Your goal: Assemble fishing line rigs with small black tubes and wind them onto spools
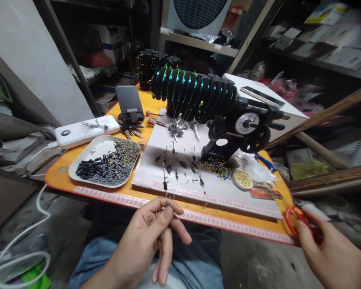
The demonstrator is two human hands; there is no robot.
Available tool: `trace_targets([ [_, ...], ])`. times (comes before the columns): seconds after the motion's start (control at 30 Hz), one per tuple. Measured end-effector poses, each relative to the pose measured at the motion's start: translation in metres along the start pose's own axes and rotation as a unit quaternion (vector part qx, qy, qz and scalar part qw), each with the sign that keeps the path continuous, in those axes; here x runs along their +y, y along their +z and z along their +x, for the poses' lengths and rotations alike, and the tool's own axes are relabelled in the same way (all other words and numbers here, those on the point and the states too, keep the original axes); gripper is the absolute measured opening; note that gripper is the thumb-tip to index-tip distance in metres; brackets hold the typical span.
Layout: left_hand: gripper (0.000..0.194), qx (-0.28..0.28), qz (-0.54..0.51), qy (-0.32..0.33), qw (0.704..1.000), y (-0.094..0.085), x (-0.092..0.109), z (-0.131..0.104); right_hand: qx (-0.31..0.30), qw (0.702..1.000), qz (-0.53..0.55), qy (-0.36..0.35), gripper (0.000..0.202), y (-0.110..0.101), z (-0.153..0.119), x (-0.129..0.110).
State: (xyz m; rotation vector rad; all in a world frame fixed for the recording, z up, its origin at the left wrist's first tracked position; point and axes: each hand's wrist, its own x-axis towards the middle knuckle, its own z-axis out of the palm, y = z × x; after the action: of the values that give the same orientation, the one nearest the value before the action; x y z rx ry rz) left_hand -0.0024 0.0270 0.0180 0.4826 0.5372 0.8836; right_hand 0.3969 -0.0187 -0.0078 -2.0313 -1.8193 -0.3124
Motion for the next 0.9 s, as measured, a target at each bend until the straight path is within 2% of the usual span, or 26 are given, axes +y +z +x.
trace_targets([
  [0.07, 0.024, -0.004, -0.001, -0.003, 1.0, 0.0, 0.0, -0.002, 0.017, 0.989, -0.137, -0.047, 0.027, 0.0, 0.005, -0.008],
  [0.1, 0.025, -0.009, 0.001, -0.005, 1.0, -0.001, -0.001, -0.003, 0.023, 0.982, -0.173, -0.068, 0.031, -0.001, 0.008, -0.022],
  [0.17, 0.026, -0.009, 0.021, -0.008, 1.0, -0.002, -0.003, -0.005, 0.078, 0.98, -0.178, -0.031, 0.029, -0.006, 0.015, -0.066],
  [0.2, 0.027, -0.001, 0.037, -0.01, 0.999, -0.003, -0.004, -0.007, 0.092, 0.99, -0.105, -0.022, 0.029, -0.009, 0.02, -0.094],
  [0.23, 0.028, 0.008, 0.056, -0.013, 0.998, -0.004, -0.006, -0.008, 0.116, 0.992, 0.014, -0.042, 0.026, -0.012, 0.025, -0.124],
  [0.27, 0.03, 0.019, 0.075, -0.018, 0.997, -0.005, -0.007, -0.009, 0.102, 0.978, 0.161, -0.085, 0.022, -0.013, 0.032, -0.155],
  [0.33, 0.035, 0.035, 0.107, -0.023, 0.993, -0.008, -0.01, -0.012, -0.077, 0.913, 0.389, -0.094, 0.024, -0.012, 0.046, -0.213],
  [0.4, 0.039, 0.039, 0.135, -0.025, 0.99, -0.012, -0.011, -0.017, -0.243, 0.807, 0.534, -0.065, 0.029, -0.006, 0.061, -0.258],
  [0.47, 0.042, 0.049, 0.166, -0.015, 0.985, -0.017, -0.011, -0.021, -0.34, 0.699, 0.628, -0.043, 0.03, 0.001, 0.073, -0.284],
  [0.5, 0.043, 0.057, 0.181, -0.004, 0.982, -0.019, -0.009, -0.024, -0.366, 0.661, 0.654, -0.034, 0.028, 0.004, 0.077, -0.292],
  [0.53, 0.047, 0.067, 0.195, 0.009, 0.979, -0.021, -0.006, -0.025, -0.376, 0.642, 0.667, -0.035, 0.025, 0.006, 0.081, -0.296],
  [0.57, 0.054, 0.075, 0.207, 0.026, 0.975, -0.022, -0.003, -0.027, -0.371, 0.644, 0.667, -0.044, 0.022, 0.008, 0.083, -0.298],
  [0.63, 0.063, 0.069, 0.229, 0.064, 0.969, -0.023, 0.006, -0.028, -0.338, 0.687, 0.638, -0.08, 0.019, 0.007, 0.086, -0.299],
  [0.7, 0.053, 0.051, 0.25, 0.096, 0.962, -0.023, 0.015, -0.026, -0.311, 0.725, 0.605, -0.106, 0.016, 0.005, 0.086, -0.298],
  [0.73, 0.047, 0.047, 0.262, 0.104, 0.958, -0.023, 0.018, -0.025, -0.313, 0.726, 0.602, -0.106, 0.015, 0.004, 0.086, -0.298],
  [0.77, 0.047, 0.046, 0.276, 0.106, 0.954, -0.022, 0.02, -0.023, -0.325, 0.713, 0.614, -0.091, 0.015, 0.004, 0.085, -0.298],
  [0.8, 0.048, 0.046, 0.294, 0.103, 0.949, -0.023, 0.021, -0.023, -0.346, 0.683, 0.64, -0.067, 0.015, 0.004, 0.083, -0.299],
  [0.83, 0.05, 0.045, 0.316, 0.096, 0.943, -0.023, 0.021, -0.022, -0.368, 0.639, 0.674, -0.034, 0.015, 0.005, 0.082, -0.3],
  [0.9, 0.056, 0.039, 0.355, 0.077, 0.931, -0.026, 0.017, -0.025, -0.402, 0.531, 0.745, 0.04, 0.018, 0.007, 0.079, -0.303],
])
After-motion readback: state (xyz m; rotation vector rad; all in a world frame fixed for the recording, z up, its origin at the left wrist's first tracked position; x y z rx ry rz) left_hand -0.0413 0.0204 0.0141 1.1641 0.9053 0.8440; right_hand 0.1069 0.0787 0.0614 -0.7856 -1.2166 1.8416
